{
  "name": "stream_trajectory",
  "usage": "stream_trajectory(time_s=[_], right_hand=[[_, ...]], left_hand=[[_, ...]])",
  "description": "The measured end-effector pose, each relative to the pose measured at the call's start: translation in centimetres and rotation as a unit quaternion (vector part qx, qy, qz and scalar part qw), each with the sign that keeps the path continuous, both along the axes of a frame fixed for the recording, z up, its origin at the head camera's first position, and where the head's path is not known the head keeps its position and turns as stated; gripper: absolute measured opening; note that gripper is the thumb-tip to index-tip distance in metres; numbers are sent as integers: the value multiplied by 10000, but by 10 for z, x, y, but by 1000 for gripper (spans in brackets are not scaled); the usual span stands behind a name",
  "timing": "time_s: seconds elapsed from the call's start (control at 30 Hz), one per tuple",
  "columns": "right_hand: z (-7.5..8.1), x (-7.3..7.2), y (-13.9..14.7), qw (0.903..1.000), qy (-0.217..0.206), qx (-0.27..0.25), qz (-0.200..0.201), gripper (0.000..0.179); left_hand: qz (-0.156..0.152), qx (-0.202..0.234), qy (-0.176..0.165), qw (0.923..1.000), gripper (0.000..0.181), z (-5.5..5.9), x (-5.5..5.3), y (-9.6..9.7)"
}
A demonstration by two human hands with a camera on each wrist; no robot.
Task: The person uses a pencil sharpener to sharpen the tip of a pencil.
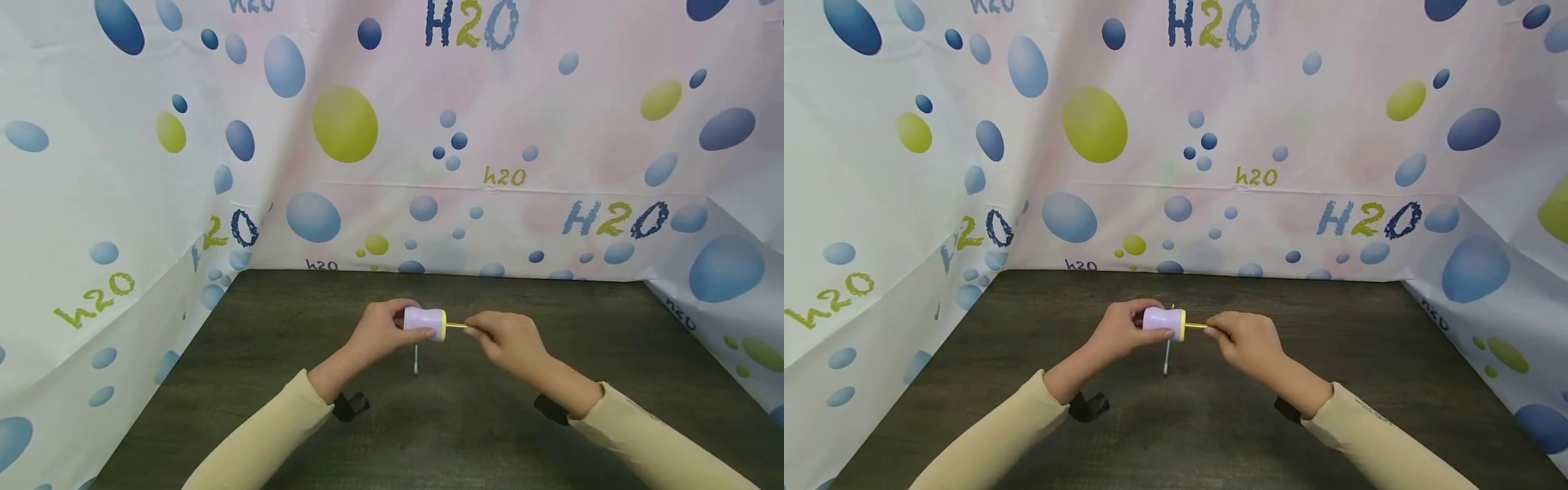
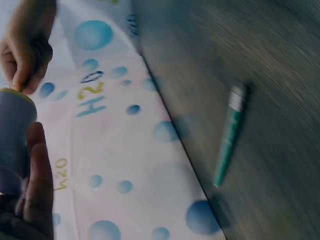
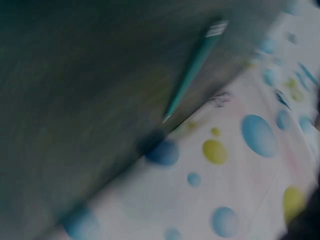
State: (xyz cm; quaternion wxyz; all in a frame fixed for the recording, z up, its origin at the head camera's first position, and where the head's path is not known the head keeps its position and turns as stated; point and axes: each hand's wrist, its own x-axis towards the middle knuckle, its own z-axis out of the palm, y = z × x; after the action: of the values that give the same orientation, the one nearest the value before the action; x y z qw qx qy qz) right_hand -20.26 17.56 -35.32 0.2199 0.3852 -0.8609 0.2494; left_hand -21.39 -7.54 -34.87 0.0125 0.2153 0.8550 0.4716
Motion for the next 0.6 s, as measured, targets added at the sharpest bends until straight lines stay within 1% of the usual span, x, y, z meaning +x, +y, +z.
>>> stream_trajectory(time_s=[0.03,0.07,0.1,0.13,0.17,0.2,0.23,0.27,0.3,0.33,0.37,0.4,0.43,0.47,0.5,0.53,0.57,0.6], right_hand=[[4,1,2,9917,-1273,-97,167,33],[8,2,4,9682,-2481,-224,249,31],[12,1,5,9367,-3483,-318,185,27],[15,0,7,9077,-4179,-370,121,29],[16,-2,8,8900,-4542,-388,120,30],[16,-3,9,8860,-4620,-365,130,30],[16,-3,9,8938,-4472,-321,129,31],[15,-2,9,9142,-4043,-251,141,31],[13,-2,8,9422,-3342,-148,173,30],[9,-1,6,9693,-2448,21,232,33],[5,-1,5,9890,-1446,203,235,35],[1,-1,4,9984,-396,332,238,36],[-2,-3,2,9968,649,421,219,36],[-6,-4,0,9851,1649,454,157,38],[-9,-7,-2,9667,2519,440,83,40],[-11,-8,-3,9499,3100,400,18,43],[-12,-10,-4,9382,3442,338,-72,43],[-13,-10,-4,9341,3557,276,-161,44]], left_hand=[[-81,-233,417,9988,40,-2,1,0],[-173,-463,819,9954,39,-5,1,-1],[-280,-584,1068,9922,39,-7,2,-1],[-342,-640,1199,9901,39,-9,2,-1],[-357,-648,1218,9898,39,-10,2,-1],[-331,-612,1112,9914,40,-10,2,-1],[-249,-517,876,9945,42,-10,2,-1],[-118,-391,602,9974,43,-9,1,-1],[-1,-160,196,9997,44,-8,0,-1],[103,78,-202,9997,44,-7,-1,-1],[197,263,-558,9979,43,-6,-2,-1],[242,464,-925,9943,42,-4,-3,-1],[263,635,-1275,9895,40,-3,-4,-2],[245,776,-1573,9842,38,-2,-5,-2],[205,899,-1839,9786,37,-1,-5,-2],[166,938,-1983,9755,38,-1,-6,-2],[130,943,-2092,9732,38,0,-6,-2],[79,947,-2144,9721,38,0,-6,-1]])
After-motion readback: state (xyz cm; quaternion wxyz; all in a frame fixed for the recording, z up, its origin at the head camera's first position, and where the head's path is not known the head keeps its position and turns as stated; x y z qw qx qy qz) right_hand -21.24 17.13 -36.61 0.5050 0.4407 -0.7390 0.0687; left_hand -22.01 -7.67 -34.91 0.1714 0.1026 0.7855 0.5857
